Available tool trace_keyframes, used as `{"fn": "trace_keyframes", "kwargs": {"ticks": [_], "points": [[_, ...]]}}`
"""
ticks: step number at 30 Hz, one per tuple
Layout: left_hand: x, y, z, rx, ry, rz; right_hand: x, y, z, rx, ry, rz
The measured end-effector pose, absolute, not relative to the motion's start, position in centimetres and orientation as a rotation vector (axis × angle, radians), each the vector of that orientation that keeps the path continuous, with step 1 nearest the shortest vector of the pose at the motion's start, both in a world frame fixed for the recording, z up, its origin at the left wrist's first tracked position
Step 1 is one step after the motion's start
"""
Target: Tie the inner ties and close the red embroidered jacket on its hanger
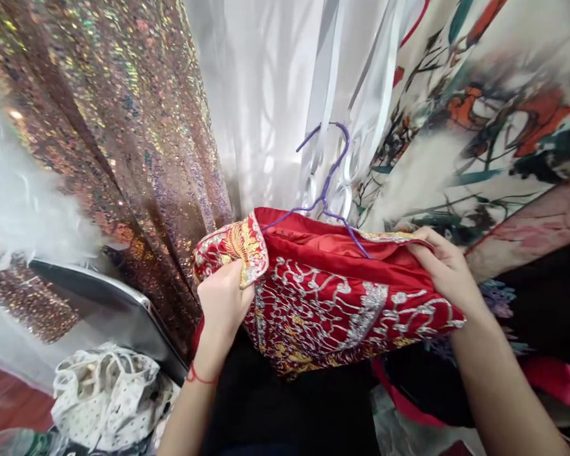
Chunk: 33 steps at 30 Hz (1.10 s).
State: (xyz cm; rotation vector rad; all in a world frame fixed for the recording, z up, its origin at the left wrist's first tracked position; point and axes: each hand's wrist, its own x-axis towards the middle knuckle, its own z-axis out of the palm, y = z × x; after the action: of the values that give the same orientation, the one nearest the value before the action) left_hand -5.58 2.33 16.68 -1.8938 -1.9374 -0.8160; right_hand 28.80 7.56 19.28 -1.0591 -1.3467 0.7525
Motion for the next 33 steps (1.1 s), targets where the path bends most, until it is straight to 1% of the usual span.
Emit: {"fn": "trace_keyframes", "kwargs": {"ticks": [4, 7, 10, 12, 14, 17, 21, 24, 26, 30, 33], "points": [[-1.8, 1.1, 18.4, -1.913, -1.743, -0.868, 26.3, 4.5, 19.1, -1.013, -1.289, 0.76], [1.4, 0.3, 19.8, -1.959, -1.598, -1.046, 25.0, 2.9, 18.8, -0.966, -1.284, 0.767], [4.9, -0.3, 20.5, -2.222, -1.144, -1.214, 24.4, 2.2, 18.6, -0.911, -1.292, 0.781], [6.9, -0.3, 20.4, -2.362, -0.884, -1.172, 24.6, 2.2, 18.6, -0.881, -1.314, 0.733], [8.1, 0.2, 20.1, -2.429, -0.83, -1.096, 25.1, 2.4, 18.6, -0.861, -1.311, 0.679], [8.0, 1.1, 19.7, -2.522, -0.879, -1.03, 26.4, 3.0, 17.8, -0.849, -1.258, 0.693], [5.3, 0.9, 19.7, -2.591, -0.801, -1.108, 27.6, 3.6, 15.7, -0.86, -1.219, 0.754], [3.5, 0.6, 19.5, -2.516, -0.688, -1.146, 27.2, 3.0, 15.3, -0.851, -1.245, 0.755], [3.0, 0.4, 19.4, -2.443, -0.667, -1.151, 26.3, 1.8, 16.4, -0.827, -1.284, 0.753], [3.3, -0.2, 19.8, -2.371, -0.758, -1.133, 24.6, -2.1, 20.9, -0.753, -1.291, 0.717], [3.7, -0.9, 20.3, -2.359, -0.814, -1.129, 24.7, -5.2, 23.6, -0.751, -1.24, 0.566]]}}
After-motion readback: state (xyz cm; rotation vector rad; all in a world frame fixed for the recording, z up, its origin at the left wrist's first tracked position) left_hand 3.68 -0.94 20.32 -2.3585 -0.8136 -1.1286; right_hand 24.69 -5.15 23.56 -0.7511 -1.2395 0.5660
